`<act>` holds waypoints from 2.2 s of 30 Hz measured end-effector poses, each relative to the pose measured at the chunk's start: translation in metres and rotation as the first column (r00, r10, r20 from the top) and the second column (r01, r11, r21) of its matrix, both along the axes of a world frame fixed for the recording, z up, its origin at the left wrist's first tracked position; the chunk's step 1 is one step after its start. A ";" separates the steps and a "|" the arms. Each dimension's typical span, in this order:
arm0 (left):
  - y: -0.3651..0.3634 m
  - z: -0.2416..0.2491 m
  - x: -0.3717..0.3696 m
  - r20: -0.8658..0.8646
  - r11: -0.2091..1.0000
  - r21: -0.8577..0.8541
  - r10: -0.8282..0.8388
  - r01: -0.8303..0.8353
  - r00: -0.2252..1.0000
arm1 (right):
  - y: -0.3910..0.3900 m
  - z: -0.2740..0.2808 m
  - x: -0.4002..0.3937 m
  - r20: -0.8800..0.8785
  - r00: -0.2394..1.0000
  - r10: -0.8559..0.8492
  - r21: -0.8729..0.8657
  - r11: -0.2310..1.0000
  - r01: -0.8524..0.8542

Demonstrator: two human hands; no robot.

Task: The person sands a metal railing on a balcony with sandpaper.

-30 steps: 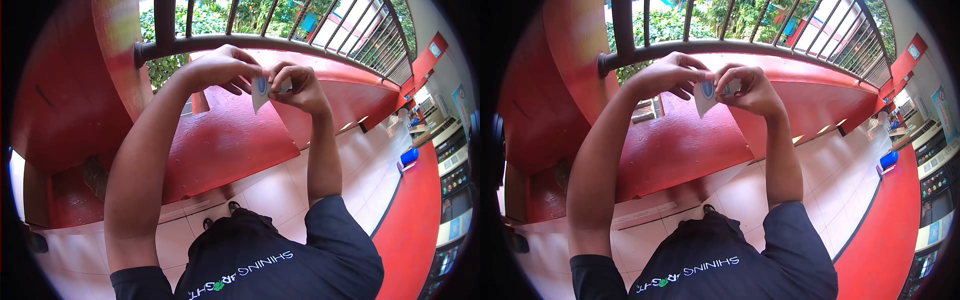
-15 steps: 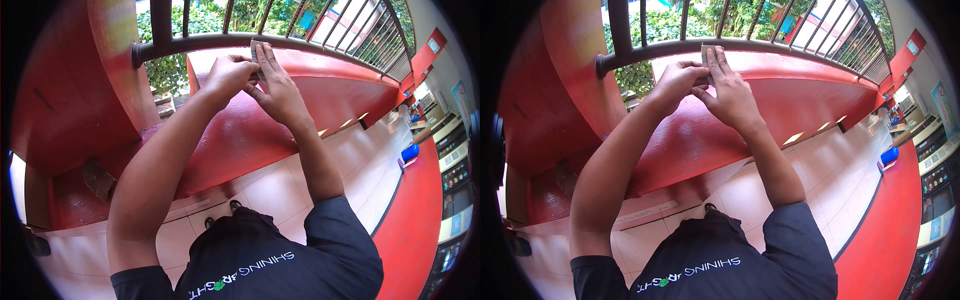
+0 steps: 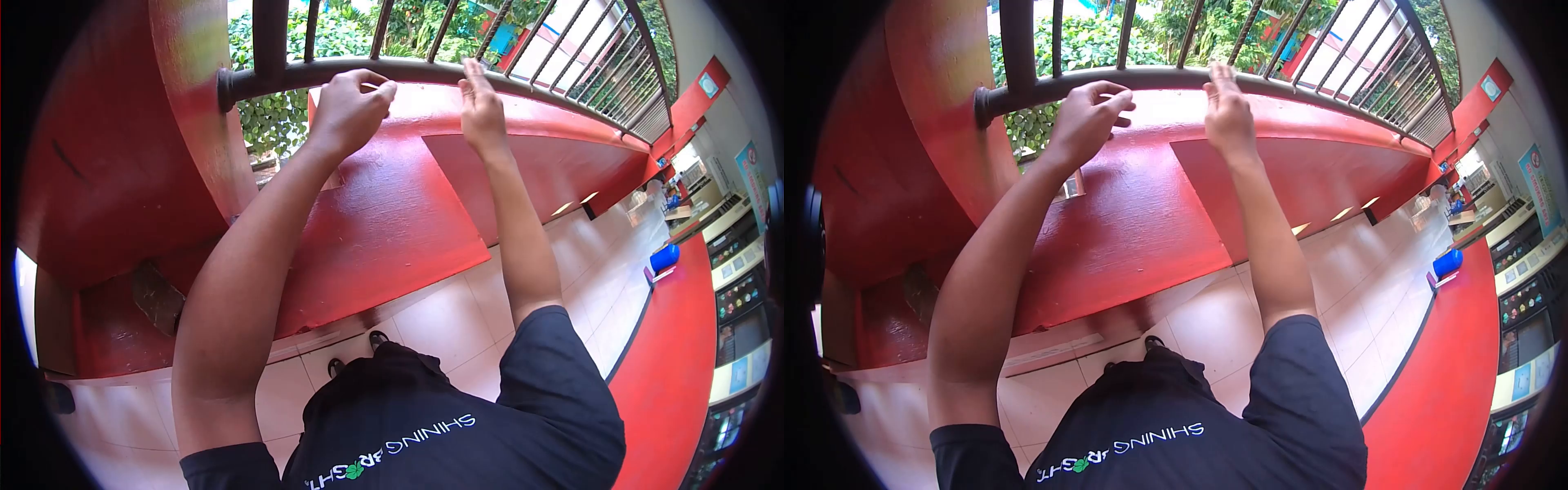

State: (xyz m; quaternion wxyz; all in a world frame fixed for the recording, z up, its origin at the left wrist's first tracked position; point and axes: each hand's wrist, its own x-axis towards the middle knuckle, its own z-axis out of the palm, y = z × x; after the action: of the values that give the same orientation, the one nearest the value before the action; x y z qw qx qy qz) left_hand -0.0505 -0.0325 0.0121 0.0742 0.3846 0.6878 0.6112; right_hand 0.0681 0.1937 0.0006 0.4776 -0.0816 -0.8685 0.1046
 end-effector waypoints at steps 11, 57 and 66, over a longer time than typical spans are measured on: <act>-0.027 0.005 -0.043 -0.574 0.619 0.480 0.757 -0.621 0.310 | -0.011 -0.028 -0.020 0.160 0.986 -0.053 0.142 0.989 0.030; -0.028 -0.044 -0.075 -0.700 0.601 0.382 0.684 -0.702 0.205 | -0.060 -0.008 -0.060 0.210 0.965 0.154 0.458 0.857 -0.237; -0.029 -0.042 -0.074 -0.625 0.579 0.445 0.747 -0.684 0.227 | -0.090 0.006 -0.091 0.119 0.988 0.099 0.328 0.935 -0.133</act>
State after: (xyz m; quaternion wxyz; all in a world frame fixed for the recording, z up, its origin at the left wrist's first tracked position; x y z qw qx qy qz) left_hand -0.1248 -0.0620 -0.0299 -0.5258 0.2466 0.7220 0.3760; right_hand -0.0225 0.1040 0.0067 0.4331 0.0471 -0.8999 -0.0209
